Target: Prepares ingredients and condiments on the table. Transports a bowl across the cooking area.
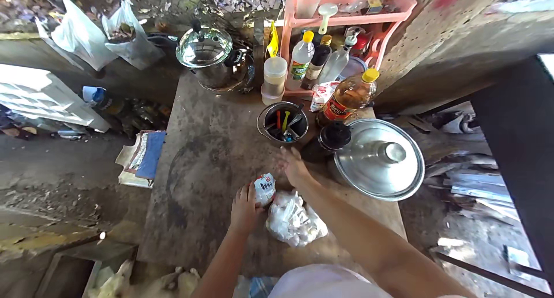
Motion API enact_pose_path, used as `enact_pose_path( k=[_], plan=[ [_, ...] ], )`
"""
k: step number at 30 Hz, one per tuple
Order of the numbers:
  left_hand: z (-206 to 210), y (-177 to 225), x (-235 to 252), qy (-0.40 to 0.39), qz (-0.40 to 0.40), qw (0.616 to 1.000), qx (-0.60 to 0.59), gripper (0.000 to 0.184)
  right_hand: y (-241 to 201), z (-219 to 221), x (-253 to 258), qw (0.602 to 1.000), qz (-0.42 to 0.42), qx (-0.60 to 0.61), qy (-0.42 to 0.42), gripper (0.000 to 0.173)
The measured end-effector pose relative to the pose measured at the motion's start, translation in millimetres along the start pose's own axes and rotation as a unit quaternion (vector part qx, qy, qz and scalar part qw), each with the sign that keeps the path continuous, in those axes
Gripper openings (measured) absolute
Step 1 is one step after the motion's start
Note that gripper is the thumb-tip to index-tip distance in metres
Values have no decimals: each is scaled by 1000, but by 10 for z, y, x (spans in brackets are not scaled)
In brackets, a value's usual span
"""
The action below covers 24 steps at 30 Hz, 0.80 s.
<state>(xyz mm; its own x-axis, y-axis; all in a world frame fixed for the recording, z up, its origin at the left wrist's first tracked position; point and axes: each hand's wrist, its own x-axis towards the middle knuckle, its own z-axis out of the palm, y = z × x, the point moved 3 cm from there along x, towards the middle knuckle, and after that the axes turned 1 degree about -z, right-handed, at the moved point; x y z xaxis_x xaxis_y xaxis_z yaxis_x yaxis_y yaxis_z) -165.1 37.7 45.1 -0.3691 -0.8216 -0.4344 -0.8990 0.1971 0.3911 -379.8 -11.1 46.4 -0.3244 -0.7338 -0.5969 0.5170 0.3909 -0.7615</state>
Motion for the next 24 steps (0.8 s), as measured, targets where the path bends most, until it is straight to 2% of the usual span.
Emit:
enact_pose_path(
  k=[2, 5, 7, 10, 13, 14, 15, 17, 18, 20, 22, 23, 24],
  plan=[
    [25, -17, -3, 6, -12, 999, -49, 89, -178, 82, 150, 997, 24, 58, 47, 71],
    [75, -22, -33, 12, -58, 990, -129, 87, -321, 247, 323, 991, 63, 86, 83, 41],
    [62, -19, -25, 12, -83, 986, -147, 86, -383, 411, 354, 990, 65, 93, 87, 31],
    [16, -82, 38, 7, -120, 977, -177, 90, -371, 684, 395, 994, 64, 80, 35, 44],
    [72, -284, 144, 28, -147, 942, -302, 94, -300, 1033, 546, 994, 88, 65, 2, 53],
    [124, -371, 177, 32, -162, 919, -358, 92, -268, 1127, 613, 995, 89, 49, -17, 59],
    [171, -440, 192, 37, -181, 887, -424, 88, -239, 1194, 678, 995, 88, 10, -44, 72],
    [241, -519, 221, 66, -207, 798, -562, 69, -274, 1232, 695, 985, 76, -124, -88, 92],
    [227, -508, 225, 69, -227, 749, -619, 58, -329, 1200, 612, 974, 59, -190, -107, 92],
    [115, -398, 304, 62, -260, 655, -707, 42, -506, 1033, 289, 948, -15, -278, -156, 75],
    [-16, -187, 488, 38, -256, 572, -779, 41, -694, 743, -155, 930, -95, -294, -201, 54],
    [-79, -25, 606, 20, -249, 538, -805, 43, -753, 558, -385, 925, -119, -288, -217, 47],
    [-141, 172, 734, 0, -238, 522, -819, 44, -786, 370, -600, 923, -131, -277, -233, 43]
  ],
)
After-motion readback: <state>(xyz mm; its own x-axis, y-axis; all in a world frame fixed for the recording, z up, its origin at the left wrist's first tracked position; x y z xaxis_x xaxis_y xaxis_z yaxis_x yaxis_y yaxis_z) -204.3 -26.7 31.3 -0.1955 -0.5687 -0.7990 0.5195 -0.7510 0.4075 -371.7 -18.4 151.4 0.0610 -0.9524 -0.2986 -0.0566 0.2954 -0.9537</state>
